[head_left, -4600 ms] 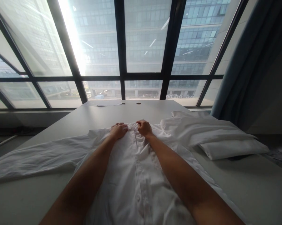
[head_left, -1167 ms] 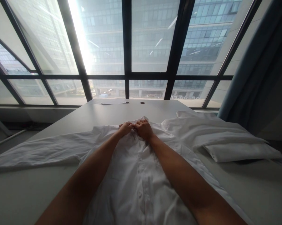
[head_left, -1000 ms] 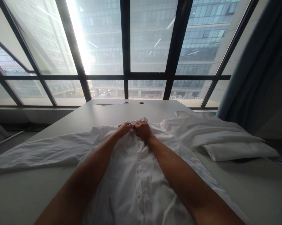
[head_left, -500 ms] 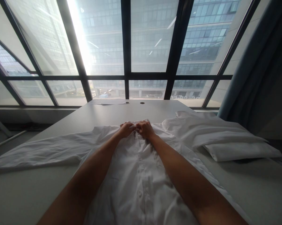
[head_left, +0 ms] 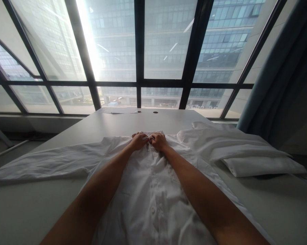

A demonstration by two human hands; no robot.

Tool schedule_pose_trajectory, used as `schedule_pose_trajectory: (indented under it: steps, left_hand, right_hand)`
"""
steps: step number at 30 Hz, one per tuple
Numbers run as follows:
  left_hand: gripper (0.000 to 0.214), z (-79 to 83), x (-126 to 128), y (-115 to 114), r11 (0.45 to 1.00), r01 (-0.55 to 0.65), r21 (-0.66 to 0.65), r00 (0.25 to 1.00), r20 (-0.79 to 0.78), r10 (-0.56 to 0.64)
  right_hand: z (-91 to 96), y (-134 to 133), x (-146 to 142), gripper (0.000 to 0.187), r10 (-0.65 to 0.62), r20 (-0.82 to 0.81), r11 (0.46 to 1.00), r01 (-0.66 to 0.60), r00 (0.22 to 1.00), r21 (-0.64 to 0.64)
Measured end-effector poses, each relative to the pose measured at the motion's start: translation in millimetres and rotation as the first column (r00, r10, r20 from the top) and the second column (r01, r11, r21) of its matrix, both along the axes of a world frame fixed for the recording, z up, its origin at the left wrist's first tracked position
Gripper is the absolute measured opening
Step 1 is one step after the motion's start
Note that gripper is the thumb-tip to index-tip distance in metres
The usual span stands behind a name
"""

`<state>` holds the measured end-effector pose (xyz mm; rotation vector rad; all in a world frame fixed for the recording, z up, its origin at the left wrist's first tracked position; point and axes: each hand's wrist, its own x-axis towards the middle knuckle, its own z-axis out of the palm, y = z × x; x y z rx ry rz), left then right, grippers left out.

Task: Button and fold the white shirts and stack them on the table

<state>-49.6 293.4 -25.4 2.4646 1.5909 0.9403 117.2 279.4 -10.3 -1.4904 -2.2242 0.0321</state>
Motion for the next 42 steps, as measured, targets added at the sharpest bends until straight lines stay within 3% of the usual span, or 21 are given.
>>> schedule_pose_trajectory:
  steps: [6, 14, 20, 29, 35, 42]
  left_hand:
    - [0.027, 4.8, 1.1, -4.8, 0.997, 0.011, 0.072, 0.999, -0.041, -0.008]
    - [0.019, 23.9, 8.6, -25.1, 0.982, -0.023, 0.188, 0.988, -0.143, 0.05]
    - [0.014, 28.2, 12.1, -28.3, 0.981, 0.013, 0.192, 0.971, -0.236, 0.033]
    - [0.022, 30.5, 12.7, -31.2, 0.987, 0.002, 0.163, 0.949, -0.31, 0.049]
    - [0.024, 26.9, 11.9, -29.6, 0.99, -0.018, 0.14, 0.958, -0.28, 0.057]
    - [0.022, 21.2, 12.0, -28.8, 0.99, -0.105, 0.096, 0.987, -0.111, 0.115]
  right_hand:
    - [-0.8, -0.2, -0.7, 0.03, -0.009, 0.0, 1.0, 0.009, 1.0, -0.026]
    - [-3.7, 0.8, -1.3, 0.033, -0.031, 0.052, 1.0, 0.031, 0.998, 0.004]
    - [-3.3, -0.1, -1.4, 0.031, -0.056, 0.047, 0.998, 0.056, 0.997, 0.011]
    - [-5.3, 0.8, -0.1, 0.028, -0.032, 0.023, 0.999, 0.031, 0.999, 0.04]
    - [-4.3, 1.2, 1.3, 0.025, 0.034, 0.036, 0.996, -0.037, 0.999, 0.08]
    - [-1.6, 2.9, 5.1, 0.021, 0.086, 0.045, 0.991, -0.09, 0.995, 0.1]
